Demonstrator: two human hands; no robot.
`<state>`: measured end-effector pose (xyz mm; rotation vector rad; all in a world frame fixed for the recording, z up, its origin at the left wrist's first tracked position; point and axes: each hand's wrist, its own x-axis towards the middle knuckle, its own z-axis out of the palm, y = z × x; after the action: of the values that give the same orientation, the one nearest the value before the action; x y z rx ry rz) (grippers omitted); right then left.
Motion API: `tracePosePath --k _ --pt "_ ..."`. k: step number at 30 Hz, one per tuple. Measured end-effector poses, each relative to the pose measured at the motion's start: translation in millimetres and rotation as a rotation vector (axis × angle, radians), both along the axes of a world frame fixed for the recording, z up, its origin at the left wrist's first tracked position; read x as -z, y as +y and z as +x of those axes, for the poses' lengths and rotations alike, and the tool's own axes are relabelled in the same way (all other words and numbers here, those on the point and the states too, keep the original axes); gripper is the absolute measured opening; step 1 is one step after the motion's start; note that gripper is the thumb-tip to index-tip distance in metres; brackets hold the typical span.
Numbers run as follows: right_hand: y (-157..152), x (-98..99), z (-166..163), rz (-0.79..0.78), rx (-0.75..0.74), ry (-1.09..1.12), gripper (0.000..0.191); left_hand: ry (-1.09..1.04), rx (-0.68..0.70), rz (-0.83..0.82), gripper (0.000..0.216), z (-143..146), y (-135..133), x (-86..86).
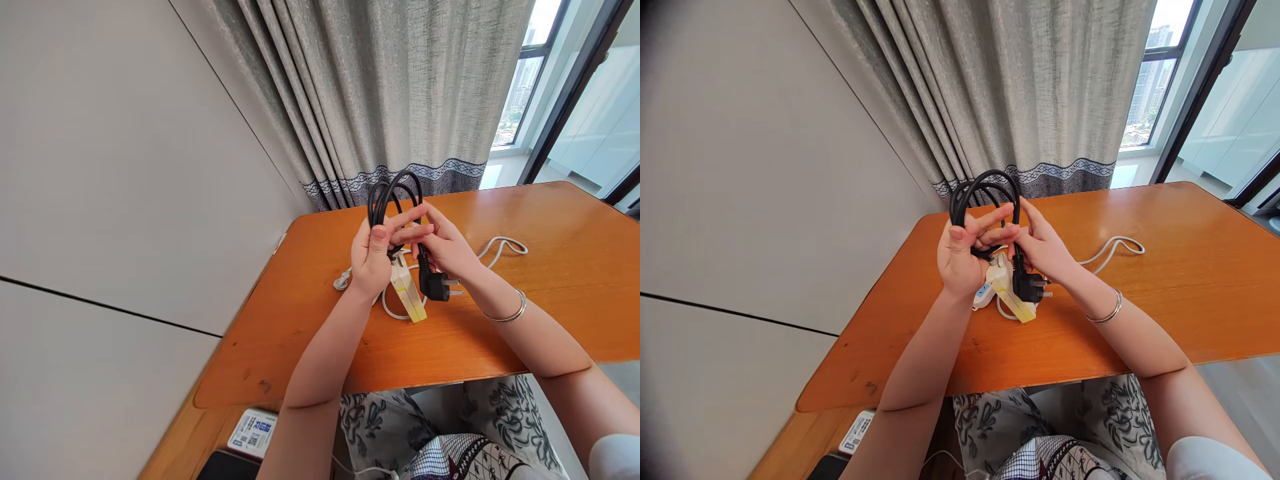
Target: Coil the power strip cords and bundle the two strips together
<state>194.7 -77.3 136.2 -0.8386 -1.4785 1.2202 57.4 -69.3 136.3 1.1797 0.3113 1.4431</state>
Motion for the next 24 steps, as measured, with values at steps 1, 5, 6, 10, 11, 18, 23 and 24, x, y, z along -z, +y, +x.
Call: tracePosePath --k 1,5,6,10,11,18,23,24 --pt "0.5 0.9 -2.7 -0.029 0.022 0.053 0.047 0.016 -0.015 0.024 0.048 0.3 0.2 1.1" --pt "-2.5 -1.9 -10.0 -0.241 -0.017 0.289 0.048 0.180 -0.013 0.201 0.048 -3.8 2.0 7.9" --pt "-3.7 -3.5 -10.9 -0.305 -0.045 0.363 0.042 0.237 -0.011 0.269 0.048 -5.5 2.9 9.7" --pt "-6.2 -8.2 -12.1 -0.494 -0.196 0.582 0.005 0.328 -0.082 0.448 0.050 -9.6 6.0 13.3" --pt "-6.3 -8.2 -12.5 -0.517 -0.231 0.602 0.005 0.305 -0.098 0.458 0.050 -9.4 5.8 12.8" --pt "0.7 1.6 -9.4 -0.276 -0.097 0.360 0.019 0.071 0.112 0.306 0.046 -0.5 -7.5 -5.5" --pt "10.0 -4.1 12.0 0.081 0.081 0.205 0.050 -0.004 0.335 -0.239 0.058 -6.6 -3.9 -24.5" --pt "10.2 -6.8 16.1 0.106 0.053 0.207 0.052 0.019 0.373 -0.345 0.059 -8.4 -1.8 -27.7"
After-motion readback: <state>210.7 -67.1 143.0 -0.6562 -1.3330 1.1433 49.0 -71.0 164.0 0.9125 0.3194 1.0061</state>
